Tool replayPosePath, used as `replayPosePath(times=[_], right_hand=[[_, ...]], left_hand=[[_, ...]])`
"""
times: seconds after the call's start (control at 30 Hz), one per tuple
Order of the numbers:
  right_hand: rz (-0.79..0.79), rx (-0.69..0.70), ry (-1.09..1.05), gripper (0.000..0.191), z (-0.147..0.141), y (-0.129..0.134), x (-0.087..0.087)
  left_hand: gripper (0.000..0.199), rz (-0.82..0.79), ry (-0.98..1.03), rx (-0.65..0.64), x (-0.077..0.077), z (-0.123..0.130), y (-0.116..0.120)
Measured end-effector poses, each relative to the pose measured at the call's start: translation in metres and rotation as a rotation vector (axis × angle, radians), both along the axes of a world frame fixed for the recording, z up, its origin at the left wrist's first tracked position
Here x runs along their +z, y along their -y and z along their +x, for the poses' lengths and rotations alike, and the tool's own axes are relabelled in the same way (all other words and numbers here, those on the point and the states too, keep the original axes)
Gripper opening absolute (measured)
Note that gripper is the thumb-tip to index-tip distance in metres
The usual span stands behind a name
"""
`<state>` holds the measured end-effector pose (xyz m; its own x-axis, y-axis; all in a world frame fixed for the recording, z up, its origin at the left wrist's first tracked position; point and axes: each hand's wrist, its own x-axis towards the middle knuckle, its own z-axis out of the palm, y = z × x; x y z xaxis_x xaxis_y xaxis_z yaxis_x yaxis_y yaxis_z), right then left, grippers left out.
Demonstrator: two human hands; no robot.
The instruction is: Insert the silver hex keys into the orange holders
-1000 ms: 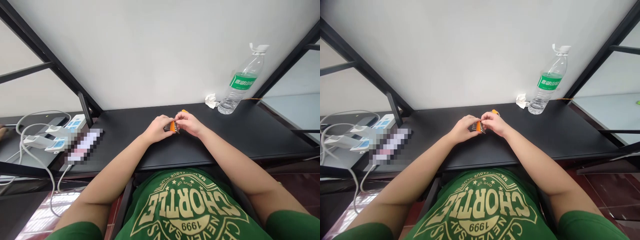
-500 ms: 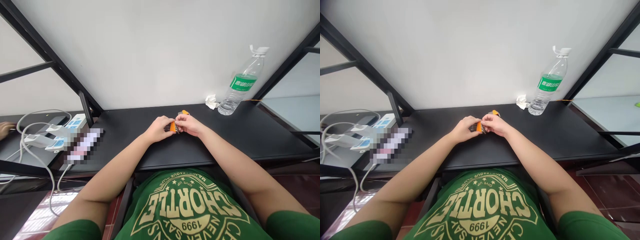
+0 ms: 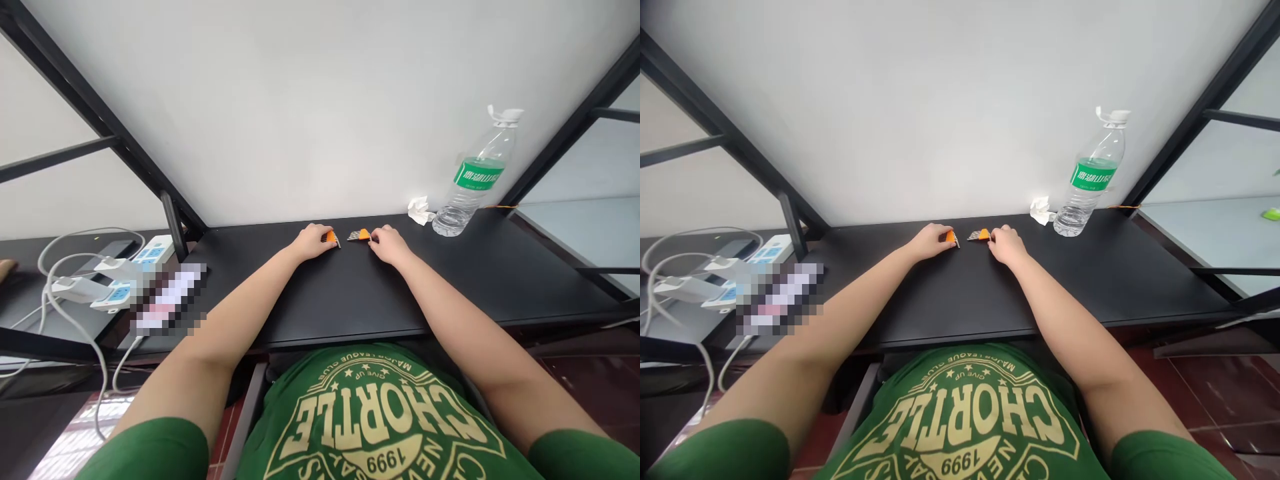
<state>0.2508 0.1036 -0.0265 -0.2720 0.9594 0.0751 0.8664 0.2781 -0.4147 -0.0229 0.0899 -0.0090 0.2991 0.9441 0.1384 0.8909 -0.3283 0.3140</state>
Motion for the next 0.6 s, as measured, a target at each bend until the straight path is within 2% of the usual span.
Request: replayPosePath(times=[0.13,0.2,0.23,0.27,0.33,0.47,0.6], right_hand=[[0.009,0.01,-0.016,0.014,-0.014,0.012,0.002],[-0.019,0.019,-0.022,0.01,-0.019,0.019,0.005],[-0.041,0.027,-0.023,0.009,-0.021,0.022,0.007],[-0.067,0.036,-0.021,0.009,-0.023,0.026,0.009],[-0.114,0.061,-0.012,0.013,-0.025,0.035,0.012],[-0.109,0.167,0.014,0.017,-0.025,0.051,0.015],[-0.085,0.252,-0.017,0.018,-0.028,0.06,0.013]], left_hand=[[0.063,0.088,-0.036,0.13,-0.001,-0.002,-0.006],[0.065,0.171,-0.038,0.094,0.002,0.003,0.006],[0.057,0.19,-0.032,0.04,0.003,0.008,0.014],[0.052,0.159,-0.023,-0.025,0.004,0.013,0.023],[0.056,0.055,-0.024,-0.109,0.005,0.025,0.039],[0.063,-0.005,-0.036,-0.054,0.004,0.041,0.053],[0.039,-0.086,0.052,-0.064,0.007,0.037,0.05]])
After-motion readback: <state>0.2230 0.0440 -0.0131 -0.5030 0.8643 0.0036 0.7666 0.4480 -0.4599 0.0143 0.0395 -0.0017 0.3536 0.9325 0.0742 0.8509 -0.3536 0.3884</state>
